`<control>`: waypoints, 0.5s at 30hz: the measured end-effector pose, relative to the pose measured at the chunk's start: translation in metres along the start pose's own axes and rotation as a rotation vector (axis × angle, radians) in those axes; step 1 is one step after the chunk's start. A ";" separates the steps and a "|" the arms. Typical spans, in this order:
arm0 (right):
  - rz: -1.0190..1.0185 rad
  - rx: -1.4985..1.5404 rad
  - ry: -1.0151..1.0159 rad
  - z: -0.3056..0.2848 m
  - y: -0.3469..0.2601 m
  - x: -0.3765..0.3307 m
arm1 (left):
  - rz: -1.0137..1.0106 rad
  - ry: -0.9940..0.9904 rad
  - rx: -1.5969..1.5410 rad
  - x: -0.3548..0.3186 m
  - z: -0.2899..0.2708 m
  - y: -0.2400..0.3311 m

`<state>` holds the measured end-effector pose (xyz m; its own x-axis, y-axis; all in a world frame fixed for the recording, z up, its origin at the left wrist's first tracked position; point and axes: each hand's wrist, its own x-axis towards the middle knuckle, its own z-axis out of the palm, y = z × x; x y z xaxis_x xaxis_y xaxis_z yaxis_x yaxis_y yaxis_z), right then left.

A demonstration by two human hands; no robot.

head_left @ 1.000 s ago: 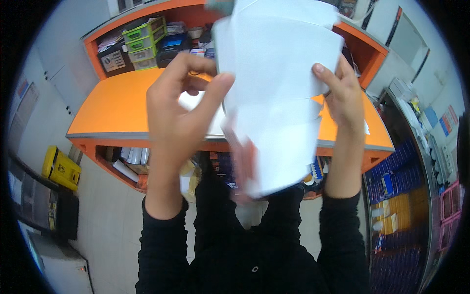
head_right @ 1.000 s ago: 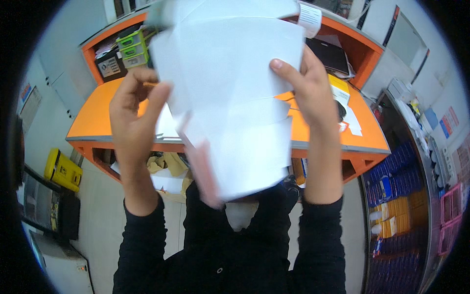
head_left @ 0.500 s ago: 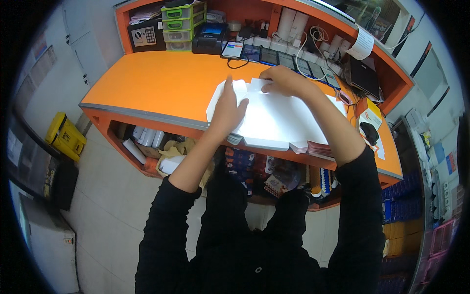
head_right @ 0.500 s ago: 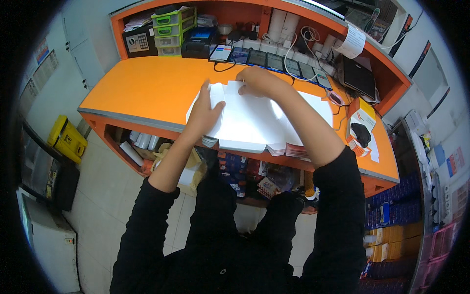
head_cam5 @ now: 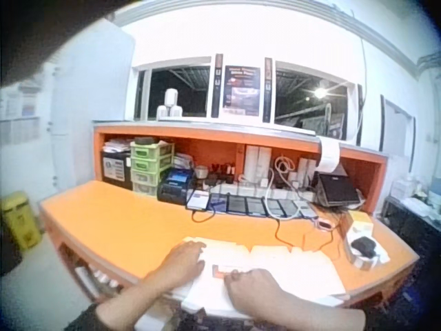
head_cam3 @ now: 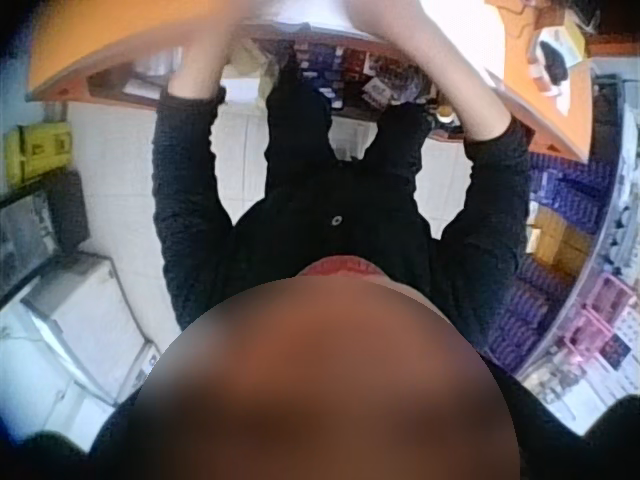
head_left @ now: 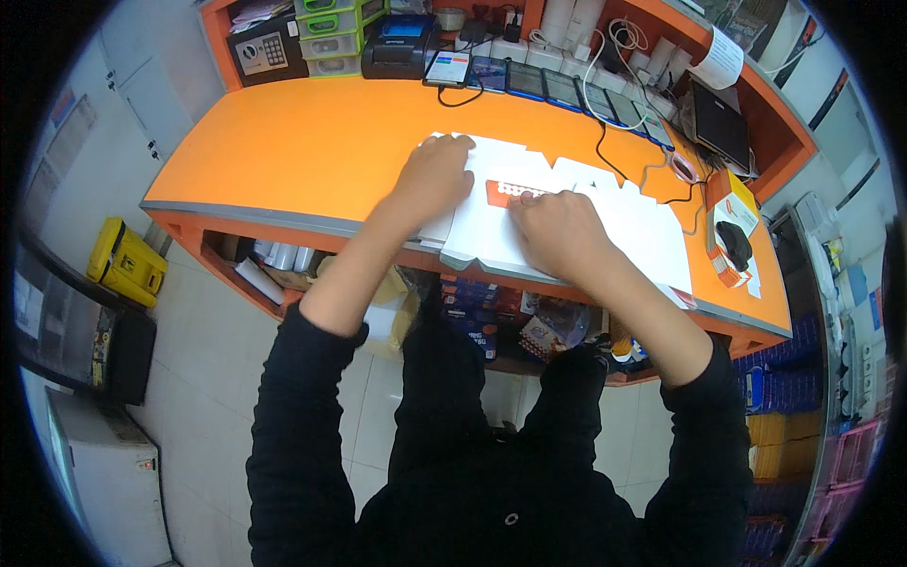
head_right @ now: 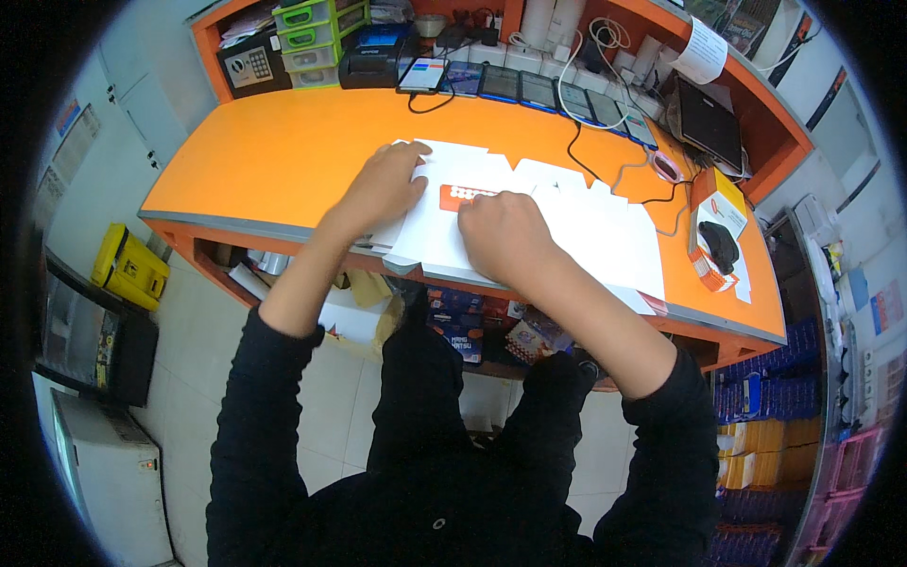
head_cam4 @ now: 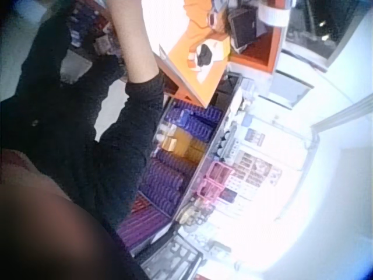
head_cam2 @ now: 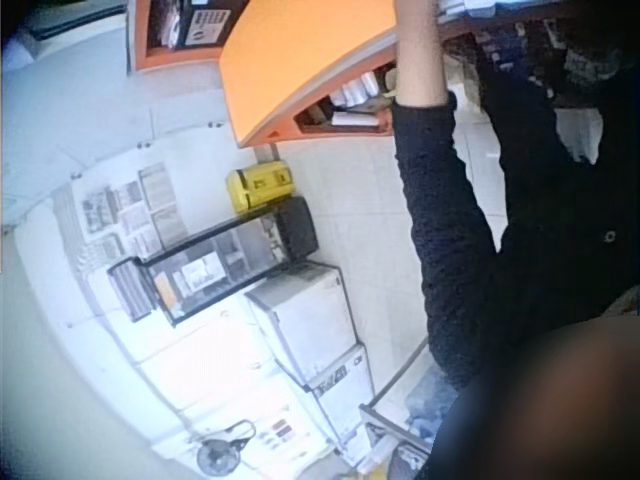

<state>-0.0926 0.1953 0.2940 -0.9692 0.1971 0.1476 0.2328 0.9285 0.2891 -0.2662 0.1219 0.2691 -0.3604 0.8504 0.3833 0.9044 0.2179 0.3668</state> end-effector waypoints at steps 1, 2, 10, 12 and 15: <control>-0.009 0.001 -0.029 -0.001 0.002 0.000 | 0.035 -0.022 -0.027 0.006 -0.005 0.000; 0.011 0.018 -0.077 -0.002 0.003 0.000 | 0.061 -0.055 -0.048 0.009 -0.010 0.000; 0.012 0.012 0.221 0.020 -0.008 -0.006 | 0.429 0.063 0.110 -0.026 -0.020 0.014; -0.003 0.017 0.233 0.023 -0.005 -0.007 | 0.459 0.053 -0.154 -0.016 -0.011 0.025; -0.098 0.211 0.179 0.016 0.020 -0.015 | 0.284 -0.181 -0.359 -0.014 0.006 0.038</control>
<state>-0.0750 0.2157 0.2826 -0.9523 0.0621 0.2986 0.0990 0.9890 0.1102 -0.2254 0.1210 0.2722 -0.0368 0.9289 0.3685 0.8136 -0.1863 0.5507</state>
